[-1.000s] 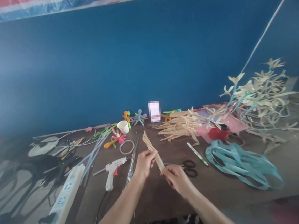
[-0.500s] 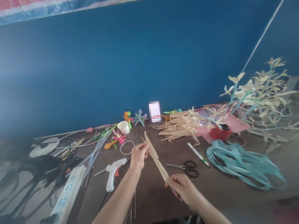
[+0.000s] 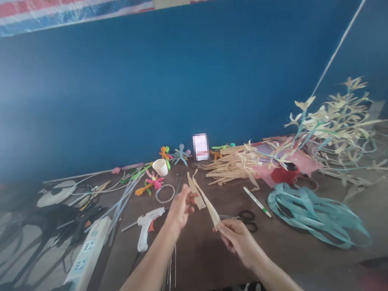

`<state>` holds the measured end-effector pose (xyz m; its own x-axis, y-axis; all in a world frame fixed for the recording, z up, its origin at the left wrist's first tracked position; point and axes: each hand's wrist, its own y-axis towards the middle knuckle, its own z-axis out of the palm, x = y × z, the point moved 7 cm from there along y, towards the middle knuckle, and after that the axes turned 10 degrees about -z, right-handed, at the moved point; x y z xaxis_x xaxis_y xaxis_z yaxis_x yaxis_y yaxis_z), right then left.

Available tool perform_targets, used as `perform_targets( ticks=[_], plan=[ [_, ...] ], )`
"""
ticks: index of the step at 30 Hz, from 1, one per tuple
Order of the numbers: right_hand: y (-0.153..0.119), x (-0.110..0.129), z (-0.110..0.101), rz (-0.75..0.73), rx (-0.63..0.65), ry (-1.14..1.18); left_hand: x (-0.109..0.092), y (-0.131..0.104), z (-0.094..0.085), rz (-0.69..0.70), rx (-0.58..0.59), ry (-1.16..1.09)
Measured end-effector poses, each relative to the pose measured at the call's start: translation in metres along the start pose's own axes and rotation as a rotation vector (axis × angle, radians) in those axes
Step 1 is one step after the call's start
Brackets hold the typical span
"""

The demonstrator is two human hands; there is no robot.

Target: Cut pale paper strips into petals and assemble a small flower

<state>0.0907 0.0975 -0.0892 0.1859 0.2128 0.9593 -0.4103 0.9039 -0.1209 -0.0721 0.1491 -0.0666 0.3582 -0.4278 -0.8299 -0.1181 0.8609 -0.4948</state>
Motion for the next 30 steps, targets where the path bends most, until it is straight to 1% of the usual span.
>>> perform_targets(
  ticks=[1, 3, 4, 6, 8, 11, 13, 15, 17, 19, 22, 25, 27, 30],
  plan=[
    [0.003, 0.001, -0.001, -0.010, -0.019, 0.008, 0.010, -0.007, 0.009, -0.035, 0.063, 0.064],
    [0.010, 0.003, -0.003, -0.034, -0.038, -0.006, 0.027, -0.019, 0.024, -0.042, 0.157, 0.200],
    [0.012, 0.004, -0.003, -0.044, -0.039, -0.028, 0.032, -0.024, 0.029, -0.020, 0.173, 0.239],
    [0.016, 0.004, -0.005, -0.057, -0.043, -0.101, 0.037, -0.030, 0.033, 0.033, 0.149, 0.282],
    [0.018, 0.007, -0.008, -0.082, -0.050, -0.215, 0.036, -0.033, 0.032, 0.079, 0.094, 0.301],
    [0.020, 0.021, -0.011, -0.203, -0.063, -0.393, 0.029, -0.035, 0.031, 0.135, 0.047, 0.372],
    [0.020, 0.032, -0.011, -0.293, -0.076, -0.468, 0.024, -0.037, 0.033, 0.172, 0.032, 0.440],
    [0.021, 0.038, -0.013, -0.331, -0.096, -0.500, 0.021, -0.040, 0.035, 0.207, 0.020, 0.490],
    [0.023, 0.036, -0.014, -0.288, -0.096, -0.465, 0.018, -0.041, 0.036, 0.241, 0.004, 0.512],
    [0.026, 0.028, -0.014, -0.198, -0.070, -0.354, 0.017, -0.040, 0.035, 0.249, -0.007, 0.502],
    [0.027, 0.018, -0.015, -0.098, -0.039, -0.163, 0.014, -0.035, 0.026, 0.206, -0.037, 0.396],
    [0.028, 0.016, -0.021, -0.071, -0.052, -0.064, 0.010, -0.034, 0.017, 0.176, -0.074, 0.309],
    [0.029, 0.017, -0.024, -0.079, -0.062, -0.067, 0.012, -0.035, 0.020, 0.146, -0.025, 0.330],
    [0.030, 0.019, -0.025, -0.105, -0.073, -0.159, 0.025, -0.038, 0.035, 0.095, 0.099, 0.380]
  ],
)
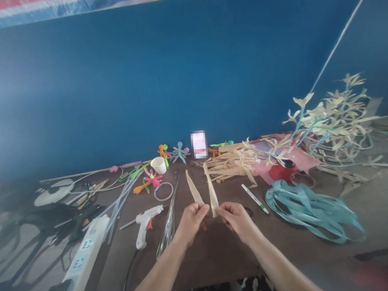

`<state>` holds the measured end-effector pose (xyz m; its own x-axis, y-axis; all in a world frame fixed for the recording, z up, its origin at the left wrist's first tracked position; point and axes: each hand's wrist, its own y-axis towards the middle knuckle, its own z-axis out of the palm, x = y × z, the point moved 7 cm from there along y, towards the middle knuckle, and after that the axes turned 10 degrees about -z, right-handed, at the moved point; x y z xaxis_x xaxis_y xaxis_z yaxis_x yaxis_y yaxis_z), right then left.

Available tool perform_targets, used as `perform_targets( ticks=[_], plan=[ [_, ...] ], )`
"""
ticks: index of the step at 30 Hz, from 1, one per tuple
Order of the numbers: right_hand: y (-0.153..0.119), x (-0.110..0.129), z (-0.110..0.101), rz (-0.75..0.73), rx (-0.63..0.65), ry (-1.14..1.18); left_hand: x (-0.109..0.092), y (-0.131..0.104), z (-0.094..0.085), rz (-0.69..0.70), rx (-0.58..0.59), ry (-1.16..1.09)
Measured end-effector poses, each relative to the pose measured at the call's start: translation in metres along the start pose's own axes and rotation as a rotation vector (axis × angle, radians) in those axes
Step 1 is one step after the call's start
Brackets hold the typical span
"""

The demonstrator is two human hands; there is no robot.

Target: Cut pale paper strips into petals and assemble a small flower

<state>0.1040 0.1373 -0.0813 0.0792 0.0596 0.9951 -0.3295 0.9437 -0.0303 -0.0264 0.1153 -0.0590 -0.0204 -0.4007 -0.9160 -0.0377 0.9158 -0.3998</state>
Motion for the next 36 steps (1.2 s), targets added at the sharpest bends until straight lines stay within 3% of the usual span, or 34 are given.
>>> perform_targets(
  ticks=[4, 10, 15, 18, 21, 25, 28, 32, 36],
  plan=[
    [0.001, 0.003, 0.002, -0.072, -0.008, -0.152, 0.012, 0.000, 0.012, -0.010, 0.024, -0.018],
    [0.000, 0.009, 0.005, -0.177, -0.004, -0.281, 0.015, -0.001, 0.008, 0.037, -0.021, 0.027],
    [-0.009, 0.019, 0.001, -0.218, 0.035, -0.476, 0.025, 0.002, -0.001, -0.011, -0.065, 0.116],
    [-0.021, 0.038, -0.029, -0.311, -0.016, -0.730, 0.035, 0.006, -0.016, -0.039, -0.112, 0.223],
    [-0.035, 0.058, -0.086, -0.380, -0.190, -1.054, 0.038, 0.008, -0.034, -0.006, -0.180, 0.354],
    [-0.056, 0.070, -0.170, -0.370, -0.523, -1.505, 0.015, -0.002, -0.049, 0.218, -0.415, 0.676],
    [-0.062, 0.065, -0.211, -0.302, -0.659, -1.637, -0.009, -0.016, -0.045, 0.410, -0.586, 0.843],
    [-0.050, 0.062, -0.219, -0.373, -0.596, -1.685, -0.030, -0.025, -0.023, 0.579, -0.599, 0.890],
    [-0.030, 0.064, -0.206, -0.372, -0.476, -1.641, -0.040, -0.024, 0.011, 0.632, -0.422, 0.850]
  ],
)
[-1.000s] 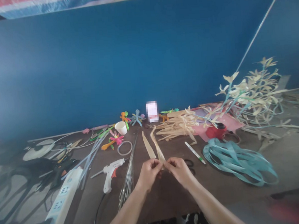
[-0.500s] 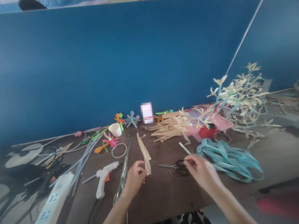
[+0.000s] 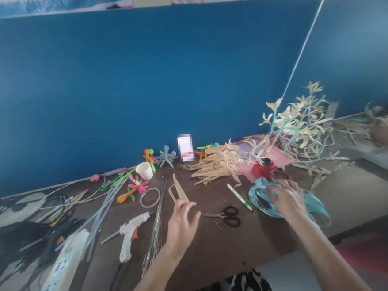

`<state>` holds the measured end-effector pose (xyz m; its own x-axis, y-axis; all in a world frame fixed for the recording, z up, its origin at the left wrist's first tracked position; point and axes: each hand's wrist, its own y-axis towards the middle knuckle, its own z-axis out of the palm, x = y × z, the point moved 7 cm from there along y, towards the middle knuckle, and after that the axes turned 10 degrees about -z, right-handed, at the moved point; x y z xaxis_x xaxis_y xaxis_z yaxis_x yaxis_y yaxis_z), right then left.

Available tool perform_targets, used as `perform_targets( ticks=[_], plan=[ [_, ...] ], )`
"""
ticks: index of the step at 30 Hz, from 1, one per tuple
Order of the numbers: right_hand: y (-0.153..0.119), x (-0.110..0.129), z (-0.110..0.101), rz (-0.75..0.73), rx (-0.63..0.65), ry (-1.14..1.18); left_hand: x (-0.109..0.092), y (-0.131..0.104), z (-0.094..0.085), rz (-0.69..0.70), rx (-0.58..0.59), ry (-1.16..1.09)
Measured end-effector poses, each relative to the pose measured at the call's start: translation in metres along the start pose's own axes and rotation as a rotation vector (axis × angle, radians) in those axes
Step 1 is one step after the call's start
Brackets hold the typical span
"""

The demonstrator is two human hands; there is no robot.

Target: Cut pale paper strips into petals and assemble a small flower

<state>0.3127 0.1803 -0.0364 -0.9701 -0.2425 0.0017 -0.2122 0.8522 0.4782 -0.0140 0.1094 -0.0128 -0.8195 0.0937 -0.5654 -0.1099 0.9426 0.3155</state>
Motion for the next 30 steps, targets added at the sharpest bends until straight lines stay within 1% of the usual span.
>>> perform_targets(
  ticks=[4, 7, 10, 12, 13, 15, 17, 20, 21, 23, 25, 27, 28, 29, 30],
  plan=[
    [0.014, 0.017, -0.005, -0.016, -0.011, 0.076, -0.031, 0.003, 0.021, 0.041, 0.169, -0.089],
    [0.021, 0.023, 0.001, -0.022, 0.072, 0.066, -0.050, 0.002, 0.031, 0.062, 0.238, -0.131],
    [0.024, 0.023, 0.010, -0.040, 0.146, 0.068, -0.061, 0.001, 0.036, 0.071, 0.280, -0.165],
    [0.026, 0.026, 0.008, -0.057, 0.127, 0.106, -0.064, 0.001, 0.037, 0.063, 0.291, -0.187],
    [0.027, 0.030, 0.003, -0.069, 0.098, 0.134, -0.065, 0.002, 0.038, 0.054, 0.290, -0.203],
    [0.029, 0.046, -0.012, -0.117, 0.036, 0.205, -0.065, 0.005, 0.038, 0.026, 0.289, -0.250],
    [0.030, 0.071, -0.031, -0.191, 0.006, 0.293, -0.066, 0.010, 0.041, -0.014, 0.305, -0.315],
    [0.028, 0.112, -0.052, -0.293, 0.030, 0.436, -0.069, 0.017, 0.051, -0.087, 0.378, -0.411],
    [0.026, 0.123, -0.056, -0.307, 0.038, 0.483, -0.069, 0.018, 0.055, -0.115, 0.406, -0.446],
    [0.022, 0.137, -0.056, -0.310, 0.081, 0.578, -0.068, 0.018, 0.058, -0.187, 0.457, -0.557],
    [0.016, 0.141, -0.048, -0.290, 0.169, 0.659, -0.063, 0.017, 0.054, -0.305, 0.498, -0.766],
    [0.012, 0.134, -0.037, -0.262, 0.261, 0.703, -0.051, 0.018, 0.041, -0.461, 0.510, -1.070],
    [0.010, 0.126, -0.033, -0.247, 0.295, 0.717, -0.043, 0.020, 0.030, -0.538, 0.491, -1.247],
    [0.010, 0.116, -0.030, -0.228, 0.316, 0.730, -0.035, 0.024, 0.016, -0.580, 0.460, -1.412],
    [0.009, 0.103, -0.029, -0.205, 0.328, 0.751, -0.025, 0.030, -0.002, -0.587, 0.416, -1.561]
  ],
)
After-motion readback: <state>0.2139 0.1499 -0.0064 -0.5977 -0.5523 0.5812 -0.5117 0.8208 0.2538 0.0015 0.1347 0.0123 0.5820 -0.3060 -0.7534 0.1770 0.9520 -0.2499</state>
